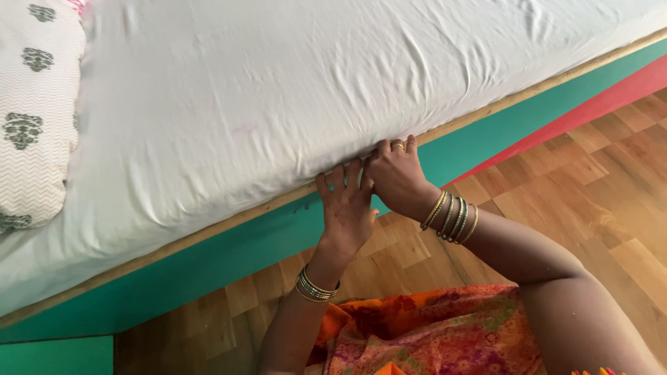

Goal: The person tucks the edges of a white bedsheet under the mattress of a low bed and subsequently smooths the surface of the sheet and arranges pillows against the headboard.

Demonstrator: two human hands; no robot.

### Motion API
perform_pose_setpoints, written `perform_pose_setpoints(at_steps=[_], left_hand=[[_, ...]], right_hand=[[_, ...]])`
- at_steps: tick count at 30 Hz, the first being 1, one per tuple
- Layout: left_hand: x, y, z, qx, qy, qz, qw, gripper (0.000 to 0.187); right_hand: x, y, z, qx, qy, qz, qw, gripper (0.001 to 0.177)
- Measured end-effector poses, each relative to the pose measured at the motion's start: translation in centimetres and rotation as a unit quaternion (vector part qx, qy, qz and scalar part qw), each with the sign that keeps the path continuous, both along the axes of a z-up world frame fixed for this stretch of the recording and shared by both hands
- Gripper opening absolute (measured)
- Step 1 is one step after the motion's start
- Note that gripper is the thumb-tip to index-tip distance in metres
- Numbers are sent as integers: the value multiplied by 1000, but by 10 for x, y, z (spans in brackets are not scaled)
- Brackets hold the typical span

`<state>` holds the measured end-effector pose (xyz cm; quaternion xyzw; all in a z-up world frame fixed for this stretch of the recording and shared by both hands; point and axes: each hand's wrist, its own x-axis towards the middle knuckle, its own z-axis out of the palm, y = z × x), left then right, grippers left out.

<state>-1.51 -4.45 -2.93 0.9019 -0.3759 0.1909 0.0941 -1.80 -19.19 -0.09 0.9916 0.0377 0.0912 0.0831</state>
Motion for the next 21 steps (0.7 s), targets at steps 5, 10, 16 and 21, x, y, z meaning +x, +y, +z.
perform_pose_setpoints(at_steps=[5,10,16,21], left_hand=[[3,-11,9,2,-65,50,997,67],[8,-12,12,16,-45,43,998,52],[11,-14,2,7,-34,39,999,56],[6,-15,-8,17,-33,38,999,92]], right_hand=[[2,3,-7,-102,-66,26,992,40],[11,3,-2,-127,-21,13,992,35],[4,5,-5,-134,-63,21,989,49],[-16,-6,0,-91,-48,39,994,93]])
